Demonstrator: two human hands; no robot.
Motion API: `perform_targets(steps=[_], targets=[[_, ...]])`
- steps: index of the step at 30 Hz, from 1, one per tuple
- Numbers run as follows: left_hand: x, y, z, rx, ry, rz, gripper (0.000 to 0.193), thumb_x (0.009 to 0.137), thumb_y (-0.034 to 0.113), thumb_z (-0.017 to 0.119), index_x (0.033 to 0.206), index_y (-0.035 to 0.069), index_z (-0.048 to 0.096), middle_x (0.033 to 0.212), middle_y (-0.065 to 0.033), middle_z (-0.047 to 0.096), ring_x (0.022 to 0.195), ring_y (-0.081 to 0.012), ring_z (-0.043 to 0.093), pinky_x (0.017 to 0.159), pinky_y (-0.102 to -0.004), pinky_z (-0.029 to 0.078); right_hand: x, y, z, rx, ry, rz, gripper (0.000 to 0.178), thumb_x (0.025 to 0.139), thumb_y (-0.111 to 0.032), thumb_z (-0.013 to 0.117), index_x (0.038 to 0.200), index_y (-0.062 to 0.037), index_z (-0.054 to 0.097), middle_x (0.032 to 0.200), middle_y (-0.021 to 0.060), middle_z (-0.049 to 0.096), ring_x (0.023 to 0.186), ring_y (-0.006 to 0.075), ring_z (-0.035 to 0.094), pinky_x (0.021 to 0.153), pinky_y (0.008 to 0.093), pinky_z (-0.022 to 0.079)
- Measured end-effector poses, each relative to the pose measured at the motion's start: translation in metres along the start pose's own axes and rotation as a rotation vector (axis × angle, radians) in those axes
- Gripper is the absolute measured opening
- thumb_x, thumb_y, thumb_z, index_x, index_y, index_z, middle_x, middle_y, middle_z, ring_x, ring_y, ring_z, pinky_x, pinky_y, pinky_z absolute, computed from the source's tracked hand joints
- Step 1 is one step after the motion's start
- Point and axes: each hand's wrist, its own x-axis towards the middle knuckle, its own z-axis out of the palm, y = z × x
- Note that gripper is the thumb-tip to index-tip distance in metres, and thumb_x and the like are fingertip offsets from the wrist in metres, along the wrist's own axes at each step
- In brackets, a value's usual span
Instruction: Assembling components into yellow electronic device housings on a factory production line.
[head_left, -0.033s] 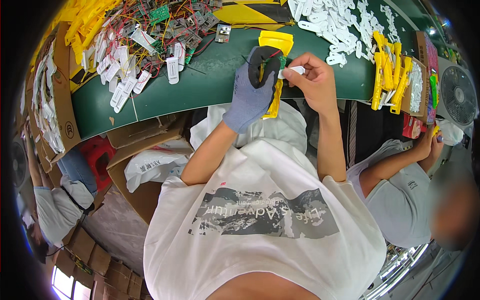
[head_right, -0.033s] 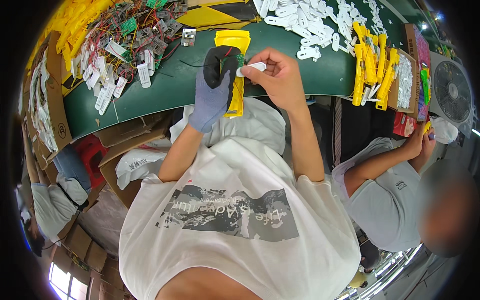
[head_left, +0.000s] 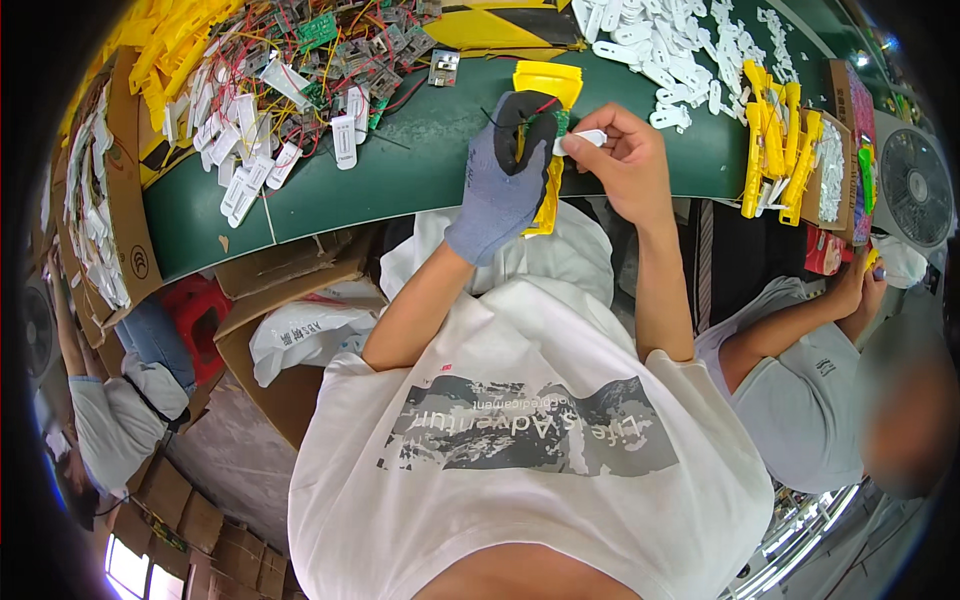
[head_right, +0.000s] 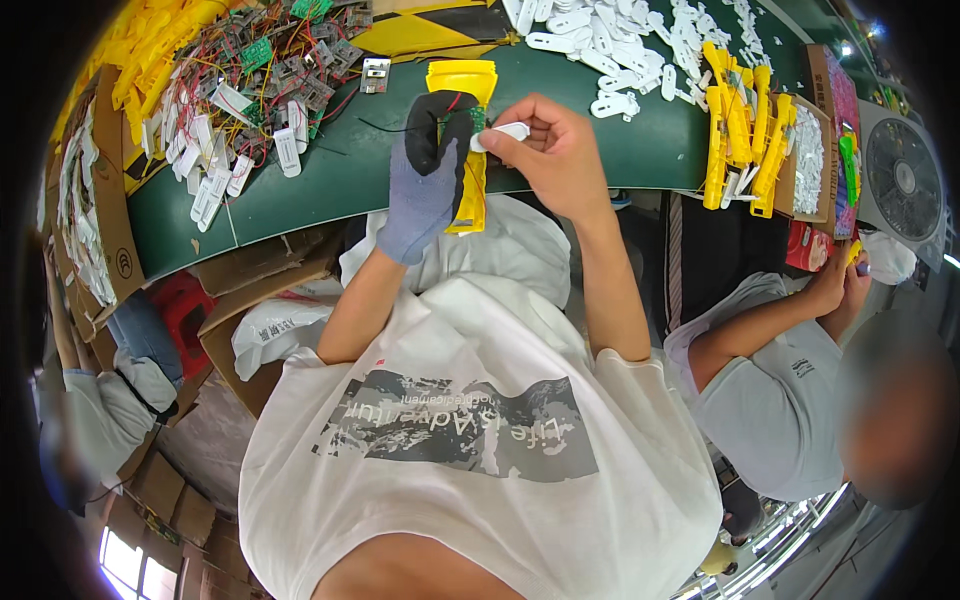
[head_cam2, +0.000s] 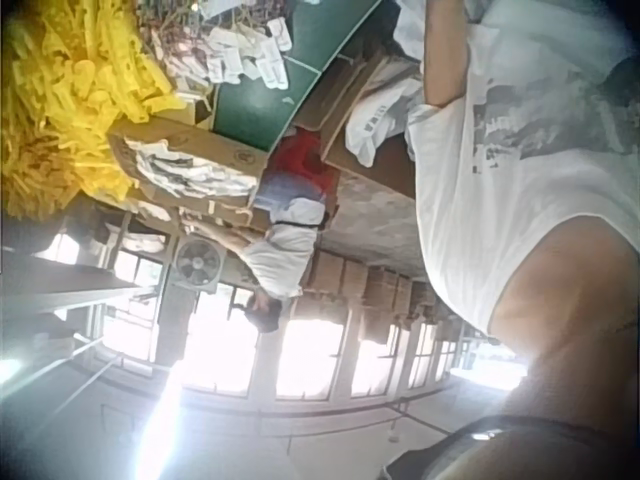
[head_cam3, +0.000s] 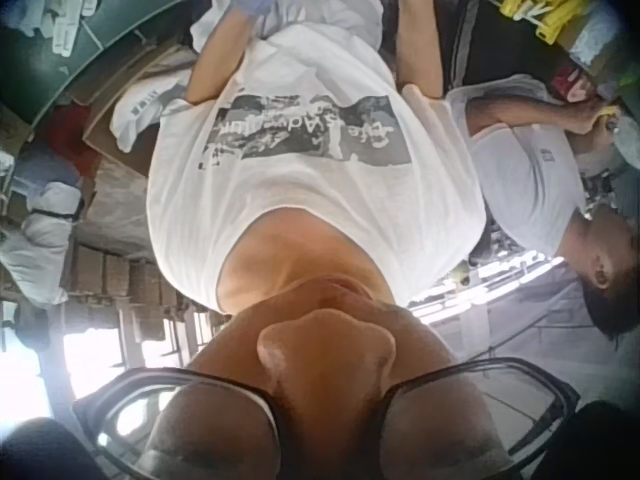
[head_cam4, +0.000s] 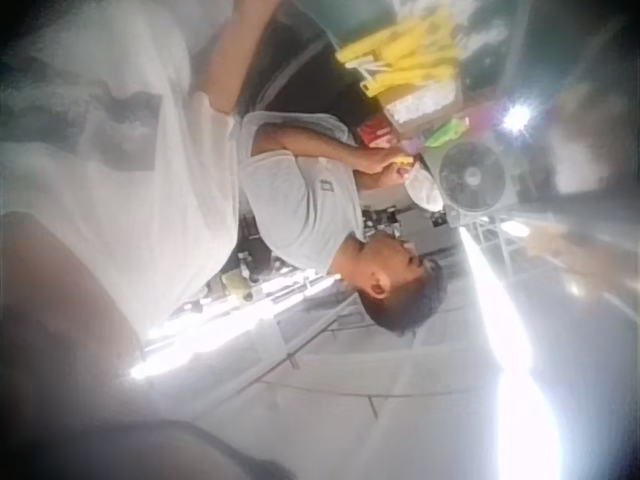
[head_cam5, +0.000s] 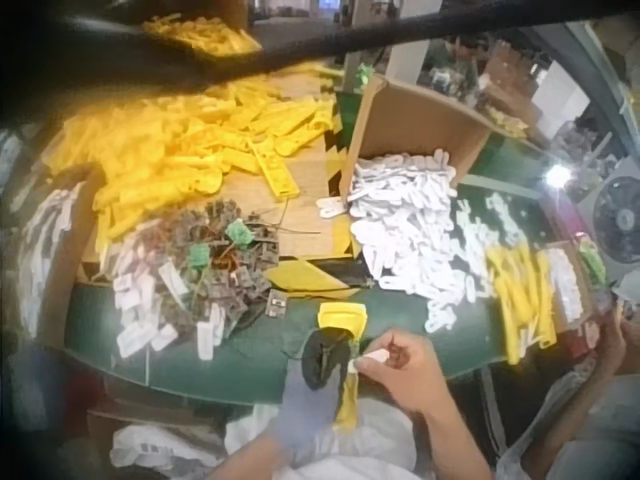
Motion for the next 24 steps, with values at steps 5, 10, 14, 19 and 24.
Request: perform_targets(steps=[5,10,14,19,24], targets=[[-0.004,-0.011,0.005,-0.251,0.118,0.041,0.023,0.085,0.001,0.048,0.107,0.004,0.050,0.083,-0.0092,0.058,0.066,-0.0155,0.058,0.058,-0.0282,0.048,-0.005,0.007,-0.007,-0.071,0.038,-0.054,0.013,0.086,-0.012,0.060,0.082,-0.0001,0.060,0.069,-0.0004,0.056,0.059,0.0033,0.047,0.052,0.0184,0.036],[-0.007,-0.004,0.006,-0.521,0.062,-0.174,0.025,0.090,0.004,0.043,0.115,0.006,0.044,0.085,-0.0107,0.057,0.062,-0.0186,0.060,0.053,-0.0311,0.051,0.011,-0.012,-0.011,-0.127,0.425,-0.182,0.022,0.089,-0.014,0.056,0.103,0.0029,0.061,0.083,0.0065,0.062,0.068,0.0088,0.056,0.058,0.0206,0.045],[-0.005,-0.001,0.004,-0.533,0.037,-0.171,0.024,0.091,0.011,0.049,0.114,0.007,0.044,0.083,-0.0099,0.056,0.060,-0.0178,0.059,0.051,-0.0301,0.050,0.013,-0.021,-0.045,-0.477,0.579,-0.502,0.019,0.084,-0.010,0.059,0.101,-0.0010,0.063,0.100,0.0102,0.063,0.079,0.0162,0.062,0.063,0.0255,0.051],[-0.005,0.000,0.007,-0.466,0.009,-0.194,0.025,0.091,0.015,0.051,0.114,0.006,0.044,0.079,-0.0092,0.055,0.058,-0.0166,0.058,0.049,-0.0295,0.049,-0.003,-0.015,-0.086,-1.159,0.260,-0.423,0.018,0.076,-0.009,0.065,0.094,-0.0082,0.066,0.094,0.0061,0.060,0.074,0.0225,0.059,0.064,0.0301,0.047],[-0.004,0.004,0.005,-0.446,-0.001,-0.200,0.026,0.091,0.013,0.051,0.115,0.006,0.044,0.080,-0.0090,0.056,0.058,-0.0158,0.057,0.051,-0.0292,0.049,0.002,-0.026,-0.089,-1.058,0.132,-0.296,0.011,0.078,-0.009,0.065,0.087,-0.0044,0.063,0.084,0.0054,0.057,0.069,0.0186,0.055,0.061,0.0295,0.044]])
